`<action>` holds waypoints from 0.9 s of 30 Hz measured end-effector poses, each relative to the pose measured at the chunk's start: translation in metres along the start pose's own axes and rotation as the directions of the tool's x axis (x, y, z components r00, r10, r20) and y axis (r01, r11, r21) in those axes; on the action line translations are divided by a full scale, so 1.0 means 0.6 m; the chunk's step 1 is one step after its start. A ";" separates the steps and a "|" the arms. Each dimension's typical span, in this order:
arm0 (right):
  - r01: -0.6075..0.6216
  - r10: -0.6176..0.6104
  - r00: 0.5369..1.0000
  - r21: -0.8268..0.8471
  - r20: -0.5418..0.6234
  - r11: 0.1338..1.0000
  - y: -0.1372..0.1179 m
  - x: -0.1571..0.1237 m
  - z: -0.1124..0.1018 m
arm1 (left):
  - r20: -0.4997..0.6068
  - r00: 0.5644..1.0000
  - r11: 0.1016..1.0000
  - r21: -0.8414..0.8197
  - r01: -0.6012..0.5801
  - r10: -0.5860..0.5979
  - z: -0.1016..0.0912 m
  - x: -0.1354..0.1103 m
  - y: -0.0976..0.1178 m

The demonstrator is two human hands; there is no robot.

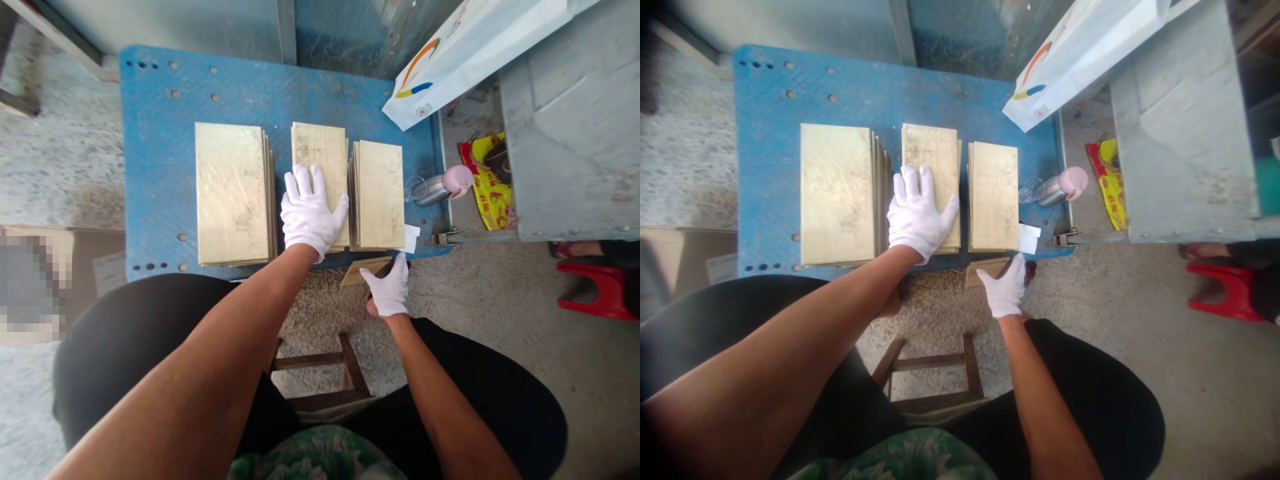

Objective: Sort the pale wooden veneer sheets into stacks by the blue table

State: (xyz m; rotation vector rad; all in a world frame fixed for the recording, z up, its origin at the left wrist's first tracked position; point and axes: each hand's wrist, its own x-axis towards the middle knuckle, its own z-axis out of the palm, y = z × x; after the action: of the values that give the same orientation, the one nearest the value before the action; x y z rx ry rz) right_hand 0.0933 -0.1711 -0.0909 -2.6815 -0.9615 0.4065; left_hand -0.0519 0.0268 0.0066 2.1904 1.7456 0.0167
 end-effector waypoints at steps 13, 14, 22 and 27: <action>0.027 -0.026 1.000 -0.189 0.004 0.982 -0.077 -0.014 0.031 | 0.017 1.000 0.999 -0.048 0.007 -0.006 0.000 0.000 -0.001; 0.016 -0.016 1.000 -0.186 0.001 0.982 -0.077 -0.014 0.033 | 0.019 1.000 0.999 -0.052 0.005 -0.004 -0.001 0.000 -0.001; 0.024 -0.034 0.996 -0.113 -0.083 0.993 -0.067 -0.014 0.045 | 0.016 1.000 0.999 -0.040 0.004 -0.003 0.000 0.000 -0.001; -0.008 0.001 0.998 -0.110 -0.066 0.994 -0.068 -0.012 0.046 | 0.018 1.000 1.000 -0.029 0.009 -0.008 0.001 0.000 -0.001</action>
State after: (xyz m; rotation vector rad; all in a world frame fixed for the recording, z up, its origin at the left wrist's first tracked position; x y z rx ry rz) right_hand 0.0548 -0.1412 -0.1016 -2.7771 -0.9864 0.2718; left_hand -0.0525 0.0267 0.0060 2.1564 1.7340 0.0197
